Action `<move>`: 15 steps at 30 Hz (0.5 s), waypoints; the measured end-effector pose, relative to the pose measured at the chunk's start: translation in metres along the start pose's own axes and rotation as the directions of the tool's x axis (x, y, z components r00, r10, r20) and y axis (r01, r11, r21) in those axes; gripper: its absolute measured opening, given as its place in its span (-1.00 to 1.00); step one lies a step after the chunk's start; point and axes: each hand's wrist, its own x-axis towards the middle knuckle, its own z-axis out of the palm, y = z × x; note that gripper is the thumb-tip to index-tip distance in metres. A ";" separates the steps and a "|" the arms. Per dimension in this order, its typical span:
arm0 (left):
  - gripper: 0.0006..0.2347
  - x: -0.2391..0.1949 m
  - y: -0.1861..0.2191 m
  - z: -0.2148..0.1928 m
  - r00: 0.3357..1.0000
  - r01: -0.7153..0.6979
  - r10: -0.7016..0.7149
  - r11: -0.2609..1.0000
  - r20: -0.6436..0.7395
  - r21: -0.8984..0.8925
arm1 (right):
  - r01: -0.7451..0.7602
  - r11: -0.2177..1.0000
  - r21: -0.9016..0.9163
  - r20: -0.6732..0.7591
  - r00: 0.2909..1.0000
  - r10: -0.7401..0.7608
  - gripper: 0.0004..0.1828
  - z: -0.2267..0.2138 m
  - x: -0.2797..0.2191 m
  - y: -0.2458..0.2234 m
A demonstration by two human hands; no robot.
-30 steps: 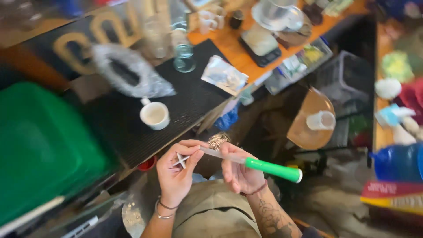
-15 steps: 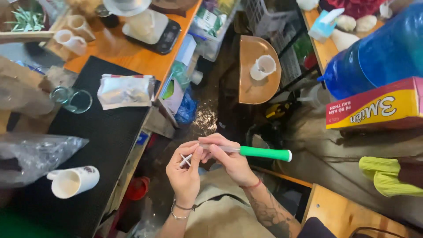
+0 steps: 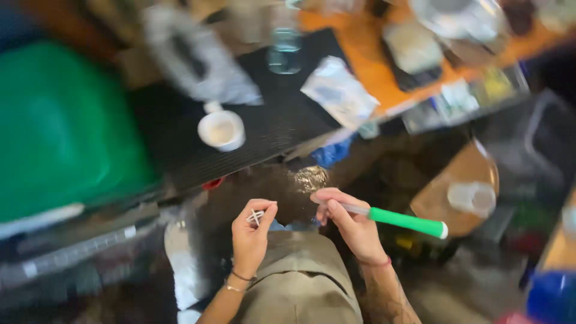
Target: The person fills a small cup with water from a large dispenser, then uses a green-handled whisk to stir the contents. They move around a cluttered workspace, handling a white mug and a digital scale before returning to the dispenser to fill the cup again.
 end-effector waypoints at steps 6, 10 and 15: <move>-0.86 -0.040 -0.031 -0.095 0.928 0.177 -0.218 0.972 -0.301 -0.157 | 0.096 0.878 -0.470 0.313 0.947 0.064 -0.67 0.104 0.034 -0.004; -0.94 -0.065 -0.067 -0.137 0.767 0.147 -0.325 0.928 -0.553 -0.342 | 0.173 0.834 -0.524 0.496 0.858 0.134 -0.72 0.175 0.063 0.084; -0.96 -0.073 -0.102 -0.167 0.670 0.012 -0.339 0.894 -0.660 -0.448 | 0.136 0.834 -0.536 0.570 0.787 0.238 -0.69 0.228 0.063 0.125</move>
